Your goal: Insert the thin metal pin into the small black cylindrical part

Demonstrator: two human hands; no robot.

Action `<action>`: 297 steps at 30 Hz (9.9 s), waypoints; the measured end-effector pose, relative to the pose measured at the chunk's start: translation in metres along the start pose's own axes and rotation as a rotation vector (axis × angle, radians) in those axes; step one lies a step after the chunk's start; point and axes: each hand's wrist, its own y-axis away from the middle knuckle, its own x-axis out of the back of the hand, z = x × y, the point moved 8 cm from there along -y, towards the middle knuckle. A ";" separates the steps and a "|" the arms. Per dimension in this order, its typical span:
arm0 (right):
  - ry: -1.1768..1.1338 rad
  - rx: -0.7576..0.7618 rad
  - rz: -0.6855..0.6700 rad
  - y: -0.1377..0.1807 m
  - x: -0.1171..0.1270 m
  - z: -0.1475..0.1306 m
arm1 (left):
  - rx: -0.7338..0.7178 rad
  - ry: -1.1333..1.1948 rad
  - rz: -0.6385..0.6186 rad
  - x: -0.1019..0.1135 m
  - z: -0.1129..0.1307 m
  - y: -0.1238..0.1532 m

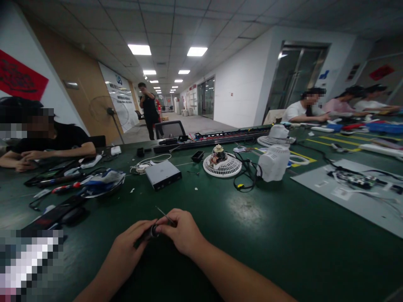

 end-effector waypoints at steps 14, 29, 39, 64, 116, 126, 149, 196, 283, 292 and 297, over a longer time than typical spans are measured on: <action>0.199 0.126 -0.081 0.004 0.001 -0.018 | 0.078 0.100 -0.134 -0.009 0.024 0.004; 0.145 -0.119 -0.176 0.005 0.003 0.002 | -0.166 0.091 -0.135 -0.002 0.034 0.009; 0.441 0.083 -0.093 0.011 0.000 -0.027 | 0.071 0.084 -0.033 0.005 0.013 0.000; 0.823 0.216 -0.176 0.011 0.003 -0.032 | 0.108 0.020 -0.017 0.009 0.006 0.000; 0.368 -0.014 -0.151 0.007 0.003 -0.007 | -0.158 0.171 -0.041 0.006 0.039 0.006; 0.587 0.064 -0.177 0.010 -0.002 -0.020 | -0.120 0.147 -0.079 0.002 0.035 0.005; 0.337 -0.010 -0.240 0.009 0.007 0.003 | -0.202 -0.180 -0.121 -0.011 0.049 0.016; 0.887 -0.042 -0.245 0.037 0.007 -0.021 | 0.102 -0.189 0.034 0.014 0.013 0.022; 0.659 0.242 -0.131 0.022 0.010 -0.045 | 0.071 -0.054 -0.013 0.018 0.006 0.021; 0.709 0.324 -0.247 0.026 0.000 -0.044 | -0.006 -0.050 0.015 0.021 0.016 0.021; 0.716 0.327 -0.283 0.028 -0.003 -0.044 | -0.042 -0.057 0.012 0.022 0.020 0.021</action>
